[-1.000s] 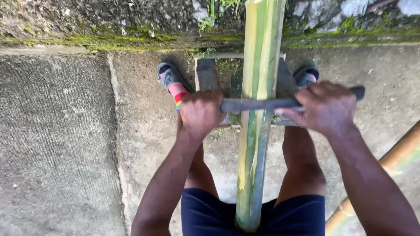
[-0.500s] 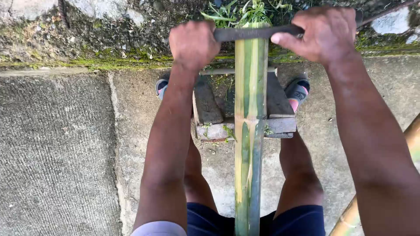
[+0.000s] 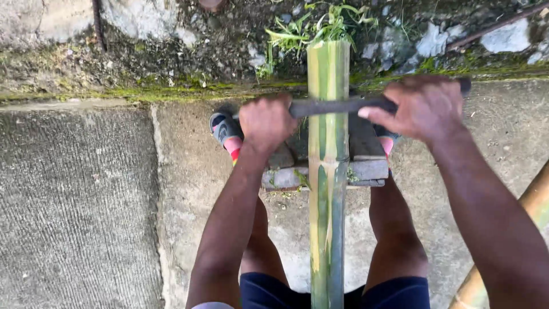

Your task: Stripping the outer skin from a bamboo pole using a two-handed drawknife.

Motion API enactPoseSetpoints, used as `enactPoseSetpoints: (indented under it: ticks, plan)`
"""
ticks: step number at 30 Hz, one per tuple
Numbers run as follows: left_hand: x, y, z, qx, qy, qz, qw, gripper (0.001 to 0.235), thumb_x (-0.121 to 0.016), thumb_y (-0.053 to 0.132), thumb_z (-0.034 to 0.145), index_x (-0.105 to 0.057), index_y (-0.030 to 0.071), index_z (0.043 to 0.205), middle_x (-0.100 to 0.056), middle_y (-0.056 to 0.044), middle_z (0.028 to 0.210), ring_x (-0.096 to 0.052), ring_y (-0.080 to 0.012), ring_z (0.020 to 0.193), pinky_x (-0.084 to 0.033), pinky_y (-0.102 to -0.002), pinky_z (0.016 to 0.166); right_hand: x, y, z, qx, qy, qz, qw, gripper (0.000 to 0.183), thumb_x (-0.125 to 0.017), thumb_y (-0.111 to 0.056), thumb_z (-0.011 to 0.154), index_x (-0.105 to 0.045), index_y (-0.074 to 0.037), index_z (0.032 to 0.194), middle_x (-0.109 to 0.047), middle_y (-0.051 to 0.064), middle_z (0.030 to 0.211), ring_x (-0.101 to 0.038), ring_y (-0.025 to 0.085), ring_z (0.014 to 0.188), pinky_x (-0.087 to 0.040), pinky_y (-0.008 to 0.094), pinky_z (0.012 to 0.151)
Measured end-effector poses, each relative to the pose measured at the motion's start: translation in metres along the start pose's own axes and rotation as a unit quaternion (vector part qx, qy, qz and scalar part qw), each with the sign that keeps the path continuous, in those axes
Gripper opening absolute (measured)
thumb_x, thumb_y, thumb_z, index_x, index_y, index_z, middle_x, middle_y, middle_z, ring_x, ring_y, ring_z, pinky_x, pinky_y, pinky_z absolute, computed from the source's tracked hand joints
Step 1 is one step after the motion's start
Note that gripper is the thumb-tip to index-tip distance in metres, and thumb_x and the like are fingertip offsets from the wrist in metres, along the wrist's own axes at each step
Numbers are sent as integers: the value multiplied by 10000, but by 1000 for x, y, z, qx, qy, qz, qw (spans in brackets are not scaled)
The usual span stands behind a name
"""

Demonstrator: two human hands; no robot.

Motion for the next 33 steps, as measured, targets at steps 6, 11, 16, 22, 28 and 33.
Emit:
enactPoseSetpoints:
  ticks: [6,11,16,22,28,33]
  plan:
    - [5,-18,89,-57,69,37,995,105,-667,202,863,-762,156,857,-705,-73,582,-652,-189,423,-514,-404,377,-25,55,61,-2,-17,6,1000,717,-453,-793,1022,-675,-185,712,-487,-42,559,-401,104,441,-368,344,483]
    - [3,-20,92,-52,91,29,994,55,-697,195,807,-741,177,779,-686,-45,587,-666,-195,462,-528,-410,419,9,40,65,-19,5,0,1000,709,-470,-775,1034,-696,-179,723,-527,-34,563,-467,122,523,-428,367,581]
    - [7,8,-10,-23,100,4,995,30,-734,174,725,-706,169,716,-661,-60,588,-664,-234,488,-530,-422,443,2,5,-6,13,-30,-32,999,714,-524,-849,885,-657,-194,635,-522,-18,532,-478,156,479,-358,346,414]
    - [-7,29,-109,1,83,-95,992,122,-768,190,756,-670,117,749,-676,-79,676,-697,-267,605,-562,-429,570,64,-57,-65,14,-68,30,997,613,-575,-777,948,-742,-193,860,-582,-6,639,-572,141,591,-447,308,531]
    - [-9,21,-85,-11,106,-125,986,204,-787,244,720,-639,118,655,-658,-88,623,-666,-252,537,-538,-421,505,57,-55,-39,39,-139,-38,989,625,-512,-767,922,-751,-200,813,-563,-35,601,-506,83,499,-401,285,473]
    - [-49,7,-93,-4,44,-103,994,205,-728,162,884,-671,132,690,-647,-30,598,-641,-144,483,-519,-340,456,24,-40,-44,-70,-419,-85,901,698,-412,-825,810,-641,-202,593,-498,-42,464,-373,69,327,-363,273,268]
Point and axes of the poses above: each hand's wrist, its own z-axis towards the middle knuckle, its own x-axis out of the back of the hand, y = z × x, the point moved 9 cm from there along z, towards the middle knuckle
